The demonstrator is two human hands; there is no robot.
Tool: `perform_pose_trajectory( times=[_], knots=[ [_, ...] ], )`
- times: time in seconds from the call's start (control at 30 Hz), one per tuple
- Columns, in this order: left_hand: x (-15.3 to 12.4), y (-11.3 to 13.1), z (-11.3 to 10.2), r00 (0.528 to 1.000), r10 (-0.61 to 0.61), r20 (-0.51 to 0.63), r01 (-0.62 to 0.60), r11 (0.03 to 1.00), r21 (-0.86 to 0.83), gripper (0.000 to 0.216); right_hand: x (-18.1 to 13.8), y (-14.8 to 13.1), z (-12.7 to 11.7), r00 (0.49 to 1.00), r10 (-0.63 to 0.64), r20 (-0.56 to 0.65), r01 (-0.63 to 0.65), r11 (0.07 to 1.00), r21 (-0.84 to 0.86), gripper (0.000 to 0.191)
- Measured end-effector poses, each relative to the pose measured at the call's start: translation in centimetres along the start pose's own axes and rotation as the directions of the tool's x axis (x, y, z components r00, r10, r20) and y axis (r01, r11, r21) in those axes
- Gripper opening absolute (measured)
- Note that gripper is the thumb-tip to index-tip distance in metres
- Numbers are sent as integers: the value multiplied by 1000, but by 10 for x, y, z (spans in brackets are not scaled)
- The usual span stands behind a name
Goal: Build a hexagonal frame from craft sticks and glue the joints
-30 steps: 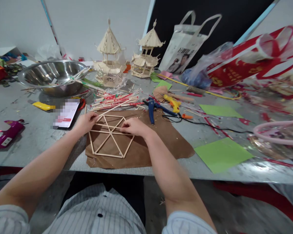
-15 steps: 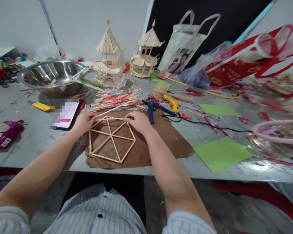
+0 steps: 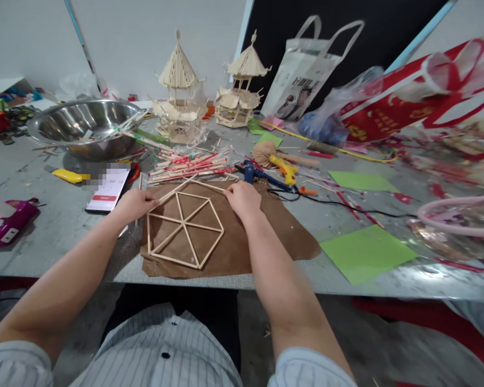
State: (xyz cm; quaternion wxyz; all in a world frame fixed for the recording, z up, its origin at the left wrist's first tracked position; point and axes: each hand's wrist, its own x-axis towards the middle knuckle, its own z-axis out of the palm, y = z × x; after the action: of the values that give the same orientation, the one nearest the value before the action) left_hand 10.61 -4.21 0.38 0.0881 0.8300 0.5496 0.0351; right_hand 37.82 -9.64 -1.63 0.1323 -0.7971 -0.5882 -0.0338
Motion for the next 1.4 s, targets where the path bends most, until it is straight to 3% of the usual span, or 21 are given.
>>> perform_pose_trajectory(
  times=[0.27,0.5,0.7,0.9,1.0,1.1,1.17,1.2,1.27,1.33,1.4],
  knots=[
    [-2,-3,1,999,44,3,-44,999,18,30,0,-9,7,987,-64,-148,62,998,-12,32],
    [-4,-1,1,996,81,45,-85,993,86,28,-1,-15,14,973,-156,-169,171,982,76,30],
    [-11,6,1,998,54,36,-60,983,173,28,-2,-18,15,934,-222,-279,276,946,170,24],
    [-9,3,3,994,104,-43,-97,985,139,28,-2,-20,9,857,-288,-427,416,876,244,22],
    [-8,2,2,985,141,-103,-134,988,71,28,-3,-23,7,856,-263,-445,427,845,323,22],
    [-8,4,-1,969,211,-132,-215,976,-18,26,-5,-27,7,930,-200,-309,345,768,539,22],
    [-7,5,-2,957,262,-124,-273,959,-82,25,-8,-28,6,974,-219,-64,192,640,744,26],
    [-7,6,-2,953,280,-117,-293,950,-111,24,-9,-28,6,960,-266,84,81,555,828,28],
    [-7,6,-2,945,312,-100,-324,933,-156,23,-11,-29,4,860,-398,318,-156,388,908,32],
    [-7,7,-1,938,340,-75,-348,918,-190,22,-14,-31,2,758,-501,418,-330,258,908,34],
    [-6,7,0,931,362,-43,-362,906,-220,22,-15,-34,1,726,-536,431,-419,152,895,35]
  ],
)
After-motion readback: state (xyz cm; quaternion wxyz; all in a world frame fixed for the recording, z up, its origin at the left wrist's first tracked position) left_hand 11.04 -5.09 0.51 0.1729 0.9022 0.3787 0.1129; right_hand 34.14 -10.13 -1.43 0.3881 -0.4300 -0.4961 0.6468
